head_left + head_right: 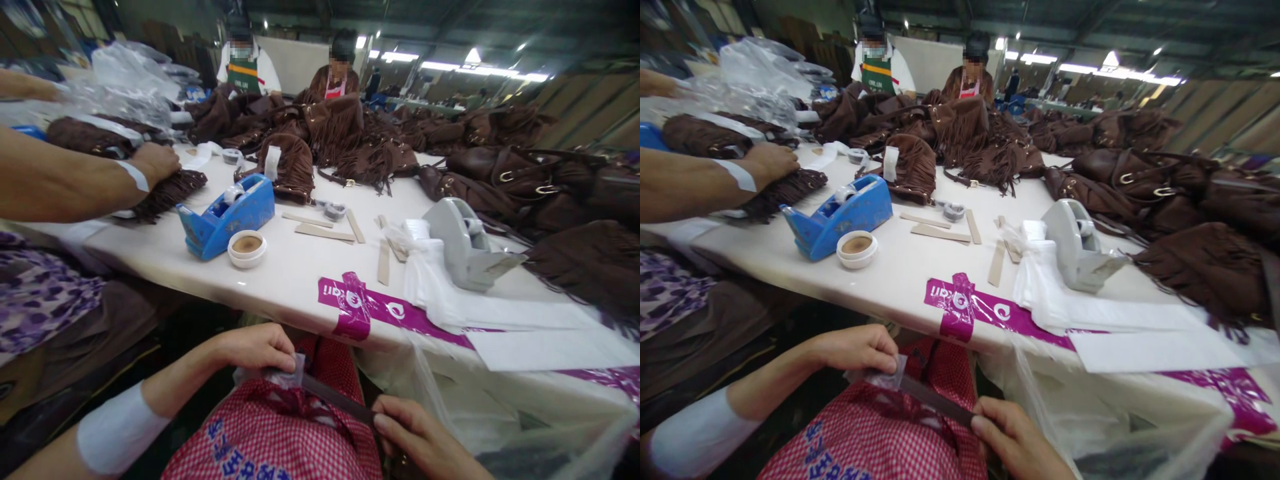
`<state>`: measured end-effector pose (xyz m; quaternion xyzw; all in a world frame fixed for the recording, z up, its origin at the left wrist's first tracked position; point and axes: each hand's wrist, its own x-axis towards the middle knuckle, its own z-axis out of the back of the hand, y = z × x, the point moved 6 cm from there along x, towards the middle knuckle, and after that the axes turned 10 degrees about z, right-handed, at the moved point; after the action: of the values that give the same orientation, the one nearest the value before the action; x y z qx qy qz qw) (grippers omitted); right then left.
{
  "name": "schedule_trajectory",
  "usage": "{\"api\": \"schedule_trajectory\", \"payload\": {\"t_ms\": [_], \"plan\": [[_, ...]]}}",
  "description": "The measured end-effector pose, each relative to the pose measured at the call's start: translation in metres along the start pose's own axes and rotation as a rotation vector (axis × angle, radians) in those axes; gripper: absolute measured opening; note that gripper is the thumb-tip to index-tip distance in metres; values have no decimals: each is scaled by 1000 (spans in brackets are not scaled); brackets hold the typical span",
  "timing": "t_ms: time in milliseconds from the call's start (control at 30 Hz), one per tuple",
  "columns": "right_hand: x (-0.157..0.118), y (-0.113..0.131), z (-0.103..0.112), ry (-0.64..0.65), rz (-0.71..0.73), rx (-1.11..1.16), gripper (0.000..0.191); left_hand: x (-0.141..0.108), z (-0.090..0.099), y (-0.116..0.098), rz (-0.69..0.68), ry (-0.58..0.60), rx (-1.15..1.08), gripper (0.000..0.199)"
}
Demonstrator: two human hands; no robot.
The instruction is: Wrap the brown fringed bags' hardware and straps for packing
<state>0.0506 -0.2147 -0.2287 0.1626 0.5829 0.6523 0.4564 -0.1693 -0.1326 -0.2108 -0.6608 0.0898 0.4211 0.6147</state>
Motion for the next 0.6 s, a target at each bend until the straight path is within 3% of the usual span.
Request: {"api": "schedule_trajectory", "payload": {"t_ms": [67,167,267,367,467,533,600], "plan": [[7,-1,-3,-61,17,-96,37,6,-6,-2,0,-16,41,18],[22,14,-17,-96,70,-207,34,25,-31,-18,-58,-28,150,20],[22,14,-22,-58,79,-95,32,38,-46,-29,-126,-44,240,24],[4,-17,-16,-8,52,24,27,39,-38,-23,-140,-95,310,22],[-14,-65,-11,-59,-6,-29,34,38,-25,-11,-118,-189,420,24],[-19,-90,-11,-137,-50,-60,41,42,-26,-7,-100,-226,473,25],[-21,-100,-13,-204,-63,-101,44,50,-37,-7,-85,-234,506,25]]}}
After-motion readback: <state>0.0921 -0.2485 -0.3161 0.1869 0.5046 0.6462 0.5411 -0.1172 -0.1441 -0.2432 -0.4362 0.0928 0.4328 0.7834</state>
